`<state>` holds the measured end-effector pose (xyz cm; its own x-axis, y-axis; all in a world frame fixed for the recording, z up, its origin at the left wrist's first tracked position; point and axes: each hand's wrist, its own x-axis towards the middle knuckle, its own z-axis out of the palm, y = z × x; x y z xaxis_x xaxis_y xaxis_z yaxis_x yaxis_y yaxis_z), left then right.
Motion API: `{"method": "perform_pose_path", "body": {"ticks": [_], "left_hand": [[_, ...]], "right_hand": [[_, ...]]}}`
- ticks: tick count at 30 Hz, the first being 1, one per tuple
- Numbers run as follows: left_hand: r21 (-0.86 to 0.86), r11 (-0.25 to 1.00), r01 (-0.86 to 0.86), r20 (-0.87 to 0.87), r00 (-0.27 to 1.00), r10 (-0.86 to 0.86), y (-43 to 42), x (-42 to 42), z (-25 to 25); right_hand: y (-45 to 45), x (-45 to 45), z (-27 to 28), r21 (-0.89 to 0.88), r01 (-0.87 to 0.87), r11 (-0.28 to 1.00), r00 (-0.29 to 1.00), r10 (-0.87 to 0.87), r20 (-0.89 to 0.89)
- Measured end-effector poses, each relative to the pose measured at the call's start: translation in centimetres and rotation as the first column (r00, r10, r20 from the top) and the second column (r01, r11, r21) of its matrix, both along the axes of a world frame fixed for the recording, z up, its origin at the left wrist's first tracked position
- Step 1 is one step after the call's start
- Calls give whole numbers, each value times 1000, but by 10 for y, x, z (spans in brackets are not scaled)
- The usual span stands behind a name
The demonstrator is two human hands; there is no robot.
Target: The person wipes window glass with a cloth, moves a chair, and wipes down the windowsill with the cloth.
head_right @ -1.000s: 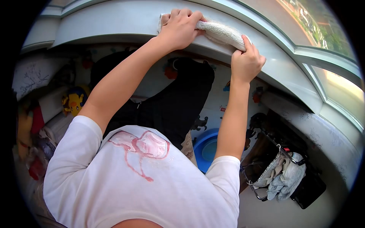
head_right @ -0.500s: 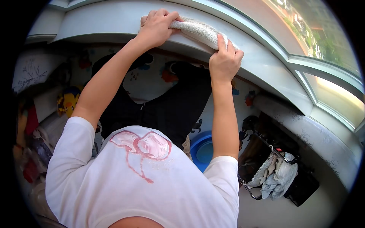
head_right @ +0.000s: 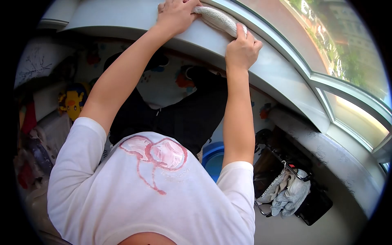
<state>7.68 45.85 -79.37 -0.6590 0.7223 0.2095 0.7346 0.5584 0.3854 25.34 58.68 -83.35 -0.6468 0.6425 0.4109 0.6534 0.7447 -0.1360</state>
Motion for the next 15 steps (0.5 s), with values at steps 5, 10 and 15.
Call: {"method": "perform_pose_path", "body": {"ticks": [5,10,15], "left_hand": [[97,995,2,-94,996,7,-45,-6,-8],[79,997,-8,-140,990,19,-69,-20,-5],[98,988,-121,-136,982,133,-51,-46,1]], "right_hand": [[-54,5,18,47,-107,993,994,107,-4],[-78,-18,20,75,-113,991,993,111,36],[-79,-52,19,18,-125,992,990,123,75]]}}
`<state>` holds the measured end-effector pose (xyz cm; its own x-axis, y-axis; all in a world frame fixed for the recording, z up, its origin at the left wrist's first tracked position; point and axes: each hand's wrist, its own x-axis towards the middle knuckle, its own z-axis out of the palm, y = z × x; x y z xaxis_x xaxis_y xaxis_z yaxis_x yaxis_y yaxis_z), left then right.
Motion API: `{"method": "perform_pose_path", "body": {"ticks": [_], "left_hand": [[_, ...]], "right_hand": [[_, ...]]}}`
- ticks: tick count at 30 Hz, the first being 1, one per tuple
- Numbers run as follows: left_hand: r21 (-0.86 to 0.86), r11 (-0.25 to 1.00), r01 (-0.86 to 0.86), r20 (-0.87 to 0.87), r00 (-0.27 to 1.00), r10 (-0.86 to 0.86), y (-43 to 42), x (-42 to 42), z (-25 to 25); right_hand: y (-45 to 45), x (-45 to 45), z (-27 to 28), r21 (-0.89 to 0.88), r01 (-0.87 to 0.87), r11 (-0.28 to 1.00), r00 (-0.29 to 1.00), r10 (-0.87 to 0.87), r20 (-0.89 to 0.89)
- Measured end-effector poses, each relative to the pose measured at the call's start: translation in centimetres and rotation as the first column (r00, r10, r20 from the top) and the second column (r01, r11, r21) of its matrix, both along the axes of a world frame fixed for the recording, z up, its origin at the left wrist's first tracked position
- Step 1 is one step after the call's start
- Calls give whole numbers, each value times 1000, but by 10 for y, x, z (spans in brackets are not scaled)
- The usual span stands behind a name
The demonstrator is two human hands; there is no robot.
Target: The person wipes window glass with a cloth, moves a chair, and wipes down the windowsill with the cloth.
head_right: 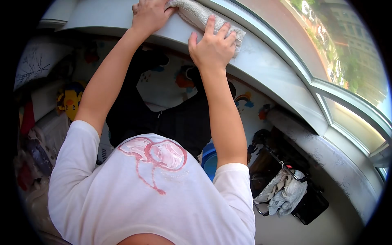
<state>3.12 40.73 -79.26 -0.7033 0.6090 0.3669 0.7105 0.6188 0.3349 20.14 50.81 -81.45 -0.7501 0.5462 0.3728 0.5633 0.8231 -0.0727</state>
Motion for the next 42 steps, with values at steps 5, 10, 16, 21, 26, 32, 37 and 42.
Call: {"method": "perform_pose_path", "body": {"ticks": [5,10,16,21,26,32,37,42], "left_hand": [[63,998,19,-56,998,-15,-5,-9,-1],[-137,986,95,-30,995,-100,-54,-23,-12],[-118,983,140,10,990,-140,-64,-54,-9],[54,998,-9,-48,999,11,-35,-68,10],[-121,993,-8,-161,987,-11,-50,-57,8],[-174,977,123,-186,970,-155,-101,-49,9],[-181,983,42,-149,986,-70,-90,-67,1],[-209,977,-46,-169,986,10,-64,-95,0]], "right_hand": [[-10,-8,-1,-59,-15,998,999,12,-50],[-29,16,19,-158,-129,979,991,130,0],[-38,-1,22,-186,-163,969,986,168,11],[-33,-53,7,-196,-102,975,995,100,-20],[-40,-51,3,-165,-102,981,992,88,-94],[-66,-18,26,-277,-178,944,984,164,-73],[-59,-53,15,-286,-108,952,994,100,-45],[-45,-86,4,-288,-112,951,993,94,-76]]}}
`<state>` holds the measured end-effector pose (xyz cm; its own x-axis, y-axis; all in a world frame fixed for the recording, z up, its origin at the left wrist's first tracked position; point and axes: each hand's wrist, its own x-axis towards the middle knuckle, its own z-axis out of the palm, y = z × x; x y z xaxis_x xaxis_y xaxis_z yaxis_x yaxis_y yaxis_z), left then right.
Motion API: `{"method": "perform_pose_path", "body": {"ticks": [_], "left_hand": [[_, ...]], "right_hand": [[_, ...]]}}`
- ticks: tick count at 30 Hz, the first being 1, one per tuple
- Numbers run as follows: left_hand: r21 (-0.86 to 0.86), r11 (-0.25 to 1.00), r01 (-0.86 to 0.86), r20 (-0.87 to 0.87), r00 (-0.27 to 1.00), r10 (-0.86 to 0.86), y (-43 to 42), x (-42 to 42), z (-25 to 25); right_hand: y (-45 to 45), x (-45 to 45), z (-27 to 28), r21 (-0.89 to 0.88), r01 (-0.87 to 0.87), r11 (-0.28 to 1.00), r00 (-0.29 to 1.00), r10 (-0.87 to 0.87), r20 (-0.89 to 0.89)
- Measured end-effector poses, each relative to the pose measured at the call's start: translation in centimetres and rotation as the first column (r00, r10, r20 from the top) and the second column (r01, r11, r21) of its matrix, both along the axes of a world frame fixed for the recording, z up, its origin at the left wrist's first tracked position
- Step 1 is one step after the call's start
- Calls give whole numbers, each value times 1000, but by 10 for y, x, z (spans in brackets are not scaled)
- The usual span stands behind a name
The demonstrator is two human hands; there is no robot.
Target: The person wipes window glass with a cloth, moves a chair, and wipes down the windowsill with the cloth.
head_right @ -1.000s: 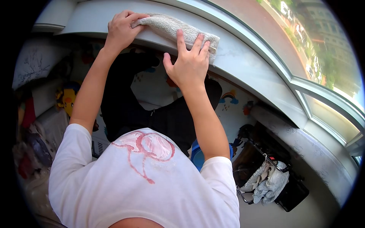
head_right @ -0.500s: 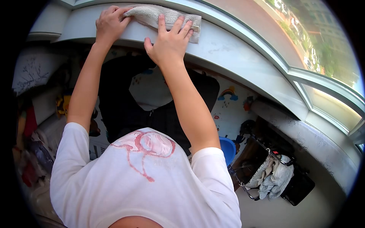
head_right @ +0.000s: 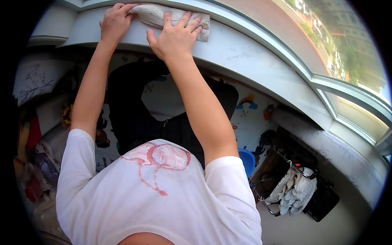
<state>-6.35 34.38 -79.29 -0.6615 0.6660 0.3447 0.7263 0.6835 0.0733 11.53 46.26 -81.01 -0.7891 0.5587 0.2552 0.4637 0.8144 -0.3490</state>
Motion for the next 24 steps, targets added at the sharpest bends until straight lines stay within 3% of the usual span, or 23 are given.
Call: {"method": "perform_pose_path", "body": {"ticks": [2,5,11,14,17,22,24], "left_hand": [[-21,1000,-18,-22,1000,18,0,4,-1],[62,992,114,-104,989,-107,-18,24,-3],[-7,966,259,-126,958,-258,-55,63,8],[-110,972,206,-69,974,-214,-51,57,8],[-199,974,105,-129,983,-132,-41,38,-5],[-262,961,89,-86,990,-115,-32,9,-5],[-263,960,95,-66,991,-116,-36,11,-6]], "right_hand": [[-3,4,1,1,-3,1000,1000,3,-17],[-9,20,8,-16,-35,999,999,35,23],[-30,45,18,6,-42,999,995,41,93],[-29,28,17,9,-1,1000,995,0,105],[-18,6,10,-6,13,1000,997,-13,72],[-9,-9,-1,27,21,999,1000,-21,-20],[-11,2,3,10,-9,1000,1000,8,25]]}}
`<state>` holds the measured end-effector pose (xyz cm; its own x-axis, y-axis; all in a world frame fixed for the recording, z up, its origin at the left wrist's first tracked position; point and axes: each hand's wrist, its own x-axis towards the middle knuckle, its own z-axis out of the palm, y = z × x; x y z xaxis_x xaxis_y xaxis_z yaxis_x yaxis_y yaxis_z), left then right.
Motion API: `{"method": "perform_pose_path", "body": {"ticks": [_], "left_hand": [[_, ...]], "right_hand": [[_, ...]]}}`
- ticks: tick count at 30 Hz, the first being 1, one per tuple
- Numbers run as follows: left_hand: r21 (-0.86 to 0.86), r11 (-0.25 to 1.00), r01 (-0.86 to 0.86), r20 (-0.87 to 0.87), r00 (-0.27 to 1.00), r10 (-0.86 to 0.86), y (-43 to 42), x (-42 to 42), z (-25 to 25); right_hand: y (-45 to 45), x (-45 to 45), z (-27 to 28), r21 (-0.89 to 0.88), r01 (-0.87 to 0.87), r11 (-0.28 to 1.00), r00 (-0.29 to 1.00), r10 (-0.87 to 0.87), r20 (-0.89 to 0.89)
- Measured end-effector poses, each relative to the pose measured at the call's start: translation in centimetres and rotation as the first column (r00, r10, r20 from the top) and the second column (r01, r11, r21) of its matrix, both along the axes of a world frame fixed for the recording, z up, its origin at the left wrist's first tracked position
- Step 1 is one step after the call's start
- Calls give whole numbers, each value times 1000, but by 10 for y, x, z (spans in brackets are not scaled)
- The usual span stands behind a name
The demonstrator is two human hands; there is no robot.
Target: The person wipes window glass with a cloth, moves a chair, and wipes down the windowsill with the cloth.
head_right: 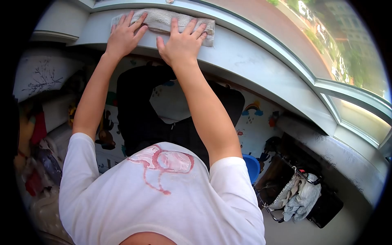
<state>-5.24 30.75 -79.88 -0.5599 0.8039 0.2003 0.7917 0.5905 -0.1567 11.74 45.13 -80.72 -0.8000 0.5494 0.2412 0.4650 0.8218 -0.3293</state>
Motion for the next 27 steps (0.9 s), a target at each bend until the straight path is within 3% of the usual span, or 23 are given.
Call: {"method": "perform_pose_path", "body": {"ticks": [4,8,11,14,18,21,24,27], "left_hand": [[-30,1000,2,53,999,-1,-21,20,13],[-34,999,8,128,992,-3,-38,31,20],[-11,999,-52,127,991,53,-30,20,9],[71,993,-93,110,990,85,-17,-18,-6],[39,986,-162,211,966,151,0,-32,0],[-3,999,-47,127,991,47,-20,-24,-2],[31,999,-37,227,974,29,-41,11,18],[59,997,-48,224,974,34,-51,31,22]], "right_hand": [[-16,28,21,-50,-62,997,994,66,88],[-29,30,17,-14,-43,999,997,44,63],[-25,7,12,-17,3,1000,997,-2,73],[-8,-22,-4,37,-35,999,997,38,-66],[-5,-36,0,-6,-5,1000,1000,5,10],[-10,-16,1,-9,-52,999,998,52,-41],[-26,16,13,1,-105,994,994,105,33],[-33,26,10,27,-104,994,993,105,-48]]}}
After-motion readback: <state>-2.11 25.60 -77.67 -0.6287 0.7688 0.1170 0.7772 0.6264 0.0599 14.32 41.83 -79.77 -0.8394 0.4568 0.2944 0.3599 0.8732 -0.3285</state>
